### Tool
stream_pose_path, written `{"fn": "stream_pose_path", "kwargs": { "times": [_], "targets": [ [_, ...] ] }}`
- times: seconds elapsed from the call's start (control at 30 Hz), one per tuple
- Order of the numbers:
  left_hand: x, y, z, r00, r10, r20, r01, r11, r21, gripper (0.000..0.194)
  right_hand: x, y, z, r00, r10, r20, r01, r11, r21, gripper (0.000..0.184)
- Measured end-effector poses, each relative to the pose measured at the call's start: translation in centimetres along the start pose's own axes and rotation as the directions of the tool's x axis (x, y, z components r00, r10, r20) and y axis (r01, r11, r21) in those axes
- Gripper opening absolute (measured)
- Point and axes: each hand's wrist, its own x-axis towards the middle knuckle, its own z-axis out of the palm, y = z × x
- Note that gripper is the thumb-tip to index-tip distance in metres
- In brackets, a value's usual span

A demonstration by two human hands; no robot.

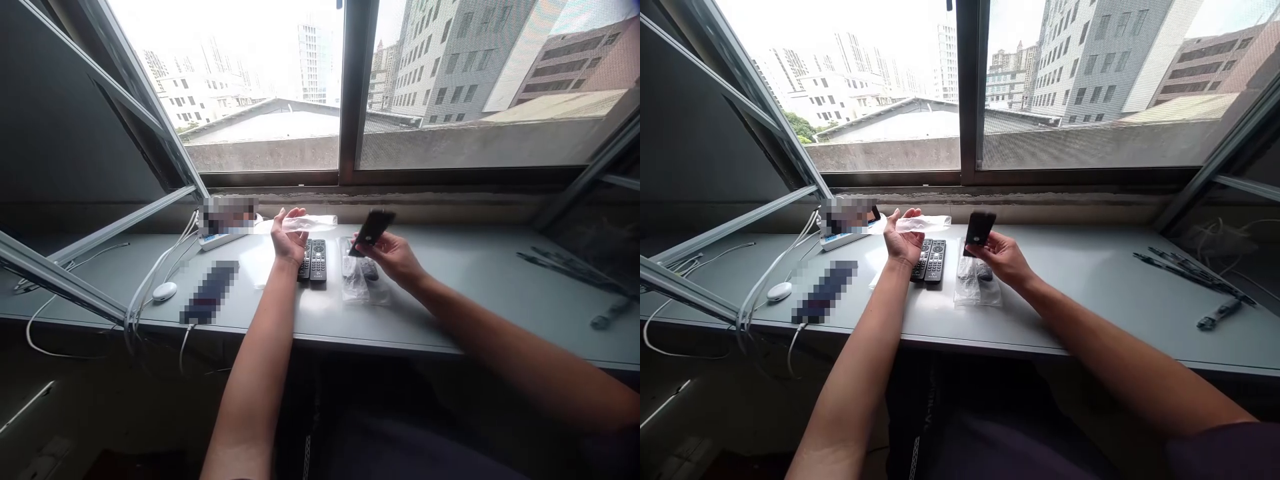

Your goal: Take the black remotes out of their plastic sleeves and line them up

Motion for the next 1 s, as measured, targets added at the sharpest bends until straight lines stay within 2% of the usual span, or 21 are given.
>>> {"fn": "stream_pose_path", "kwargs": {
  "times": [0.13, 0.3, 0.43, 0.53, 0.7, 0.83, 0.93, 1.0],
  "targets": [
    [0.2, 0.1, -0.1, 0.999, 0.012, -0.031, -0.011, 1.0, 0.017, 0.03, 0.3, 0.5, -0.5, 0.994, 0.062, -0.09, -0.058, 0.997, 0.051, 0.043],
    [0.3, 0.3, -0.2, 0.99, 0.062, -0.123, -0.061, 0.998, 0.011, 0.026, 0.5, 0.3, -0.9, 0.98, 0.141, -0.143, -0.133, 0.989, 0.069, 0.062],
    [0.5, 0.4, -0.6, 0.98, 0.109, -0.164, -0.11, 0.994, 0.004, 0.031, 0.5, -0.2, -1.0, 0.958, 0.249, -0.145, -0.233, 0.966, 0.116, 0.056],
    [0.6, 0.4, -0.8, 0.98, 0.126, -0.153, -0.129, 0.992, -0.01, 0.038, 0.5, 0.0, -1.1, 0.96, 0.251, -0.124, -0.238, 0.966, 0.104, 0.048],
    [0.5, 0.1, -0.5, 0.992, 0.107, -0.059, -0.106, 0.994, 0.016, 0.044, 0.6, 0.5, -1.3, 0.962, 0.259, -0.086, -0.256, 0.966, 0.045, 0.043],
    [0.1, -0.5, 0.1, 0.992, 0.081, 0.095, -0.095, 0.982, 0.16, 0.035, 0.6, 0.6, -1.0, 0.974, 0.225, -0.007, -0.225, 0.974, 0.035, 0.043],
    [-0.5, -1.0, 0.6, 0.975, -0.037, 0.22, -0.015, 0.973, 0.231, 0.03, 0.6, 0.7, -0.7, 0.977, 0.211, -0.007, -0.21, 0.975, 0.072, 0.046],
    [-0.9, -1.3, 0.8, 0.948, -0.14, 0.286, 0.06, 0.961, 0.271, 0.033, 0.6, 0.7, -0.5, 0.978, 0.209, -0.008, -0.208, 0.973, 0.097, 0.049]
  ]
}}
